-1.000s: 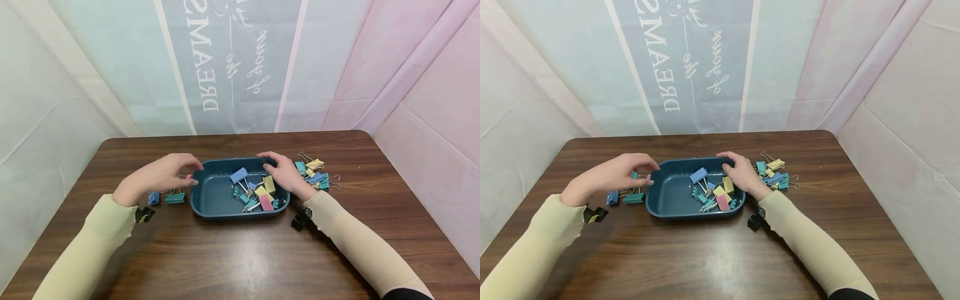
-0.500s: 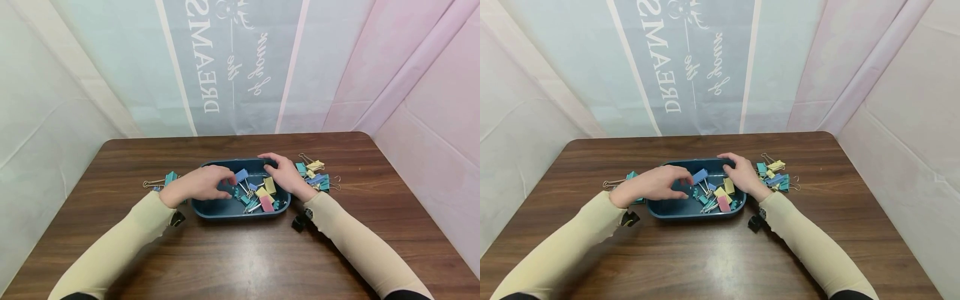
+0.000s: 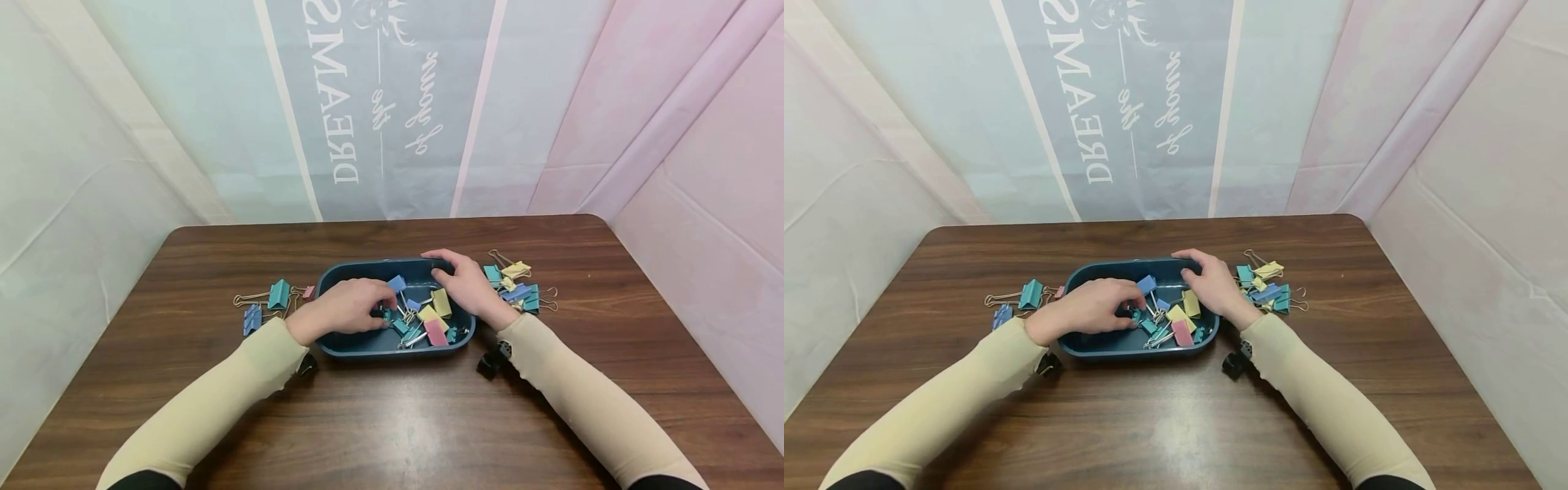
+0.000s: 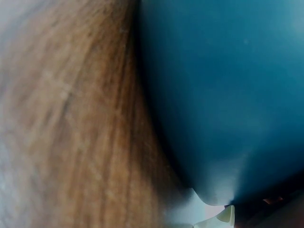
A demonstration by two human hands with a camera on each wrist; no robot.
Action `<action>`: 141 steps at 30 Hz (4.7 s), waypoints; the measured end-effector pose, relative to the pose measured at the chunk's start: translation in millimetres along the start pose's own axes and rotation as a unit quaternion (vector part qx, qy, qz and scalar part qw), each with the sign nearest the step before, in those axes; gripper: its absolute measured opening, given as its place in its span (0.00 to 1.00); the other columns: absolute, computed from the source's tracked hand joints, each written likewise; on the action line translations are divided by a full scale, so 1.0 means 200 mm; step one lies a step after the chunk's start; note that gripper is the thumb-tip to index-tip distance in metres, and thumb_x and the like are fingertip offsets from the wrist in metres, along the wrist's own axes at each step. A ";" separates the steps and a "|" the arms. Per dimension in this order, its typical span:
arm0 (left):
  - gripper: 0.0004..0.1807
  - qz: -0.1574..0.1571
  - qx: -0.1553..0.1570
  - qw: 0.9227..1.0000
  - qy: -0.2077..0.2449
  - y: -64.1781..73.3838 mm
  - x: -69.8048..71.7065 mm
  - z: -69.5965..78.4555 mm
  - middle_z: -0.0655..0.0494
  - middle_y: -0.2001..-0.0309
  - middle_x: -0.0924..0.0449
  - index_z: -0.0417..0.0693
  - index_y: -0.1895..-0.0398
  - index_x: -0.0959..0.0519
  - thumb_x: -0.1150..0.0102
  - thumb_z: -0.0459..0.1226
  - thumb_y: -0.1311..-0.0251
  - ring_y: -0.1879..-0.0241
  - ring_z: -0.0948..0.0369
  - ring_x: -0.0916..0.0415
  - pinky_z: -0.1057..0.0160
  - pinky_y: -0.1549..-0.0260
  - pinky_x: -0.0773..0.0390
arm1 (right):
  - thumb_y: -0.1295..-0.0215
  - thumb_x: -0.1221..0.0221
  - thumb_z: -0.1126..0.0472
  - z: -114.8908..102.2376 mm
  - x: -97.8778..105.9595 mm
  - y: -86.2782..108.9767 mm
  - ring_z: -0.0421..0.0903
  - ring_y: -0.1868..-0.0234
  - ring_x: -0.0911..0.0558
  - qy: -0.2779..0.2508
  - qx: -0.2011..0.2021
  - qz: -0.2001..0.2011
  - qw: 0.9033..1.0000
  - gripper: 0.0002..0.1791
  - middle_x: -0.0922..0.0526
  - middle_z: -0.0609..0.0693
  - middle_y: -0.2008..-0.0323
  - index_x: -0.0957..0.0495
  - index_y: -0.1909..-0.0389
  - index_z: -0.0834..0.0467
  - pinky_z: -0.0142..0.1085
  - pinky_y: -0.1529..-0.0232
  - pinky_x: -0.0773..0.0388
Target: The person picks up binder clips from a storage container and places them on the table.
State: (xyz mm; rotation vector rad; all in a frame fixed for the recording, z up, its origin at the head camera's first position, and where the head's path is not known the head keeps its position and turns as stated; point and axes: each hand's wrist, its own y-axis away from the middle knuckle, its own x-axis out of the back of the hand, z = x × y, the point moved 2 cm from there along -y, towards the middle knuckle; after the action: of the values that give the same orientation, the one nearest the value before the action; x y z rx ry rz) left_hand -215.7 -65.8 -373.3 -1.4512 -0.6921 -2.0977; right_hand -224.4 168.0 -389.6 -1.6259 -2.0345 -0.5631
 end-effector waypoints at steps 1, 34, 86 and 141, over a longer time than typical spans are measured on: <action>0.12 0.003 0.000 1.000 0.000 0.00 0.00 0.00 0.64 0.56 0.21 0.58 0.54 0.18 0.31 0.45 0.39 0.63 0.63 0.28 0.64 0.63 0.25 | 0.25 0.46 0.59 0.00 0.00 0.00 0.54 0.36 0.27 0.001 0.000 0.001 1.000 0.21 0.27 0.52 0.34 0.27 0.34 0.44 0.59 0.38 0.33; 0.08 0.133 0.036 0.990 0.039 0.44 0.27 -0.19 0.62 0.67 0.24 0.52 0.61 0.18 0.30 0.41 0.40 0.68 0.61 0.25 0.61 0.68 0.25 | 0.25 0.46 0.59 0.00 0.01 0.01 0.55 0.35 0.28 0.001 0.005 0.005 1.000 0.21 0.29 0.53 0.32 0.27 0.34 0.43 0.59 0.38 0.32; 0.10 0.099 0.075 0.990 0.064 0.48 0.34 -0.33 0.62 0.63 0.18 0.50 0.56 0.17 0.32 0.40 0.39 0.62 0.62 0.21 0.55 0.61 0.23 | 0.25 0.46 0.59 0.01 0.01 0.00 0.54 0.36 0.27 -0.001 0.011 0.002 1.000 0.21 0.29 0.53 0.33 0.27 0.34 0.44 0.58 0.39 0.32; 0.20 -0.019 0.086 0.996 -0.002 -0.17 0.12 -0.04 0.56 0.63 0.18 0.49 0.47 0.16 0.31 0.47 0.40 0.68 0.60 0.23 0.62 0.66 0.21 | 0.25 0.47 0.61 -0.01 0.00 0.00 0.51 0.46 0.21 0.010 0.004 0.003 1.000 0.21 0.24 0.53 0.37 0.27 0.35 0.44 0.52 0.47 0.26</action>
State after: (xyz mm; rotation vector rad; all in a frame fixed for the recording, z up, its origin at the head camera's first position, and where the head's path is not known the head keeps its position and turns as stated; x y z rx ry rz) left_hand -251.7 -48.1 -356.7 -1.3582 -0.8856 -2.0077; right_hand -224.5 166.7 -387.6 -1.6144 -2.0145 -0.5656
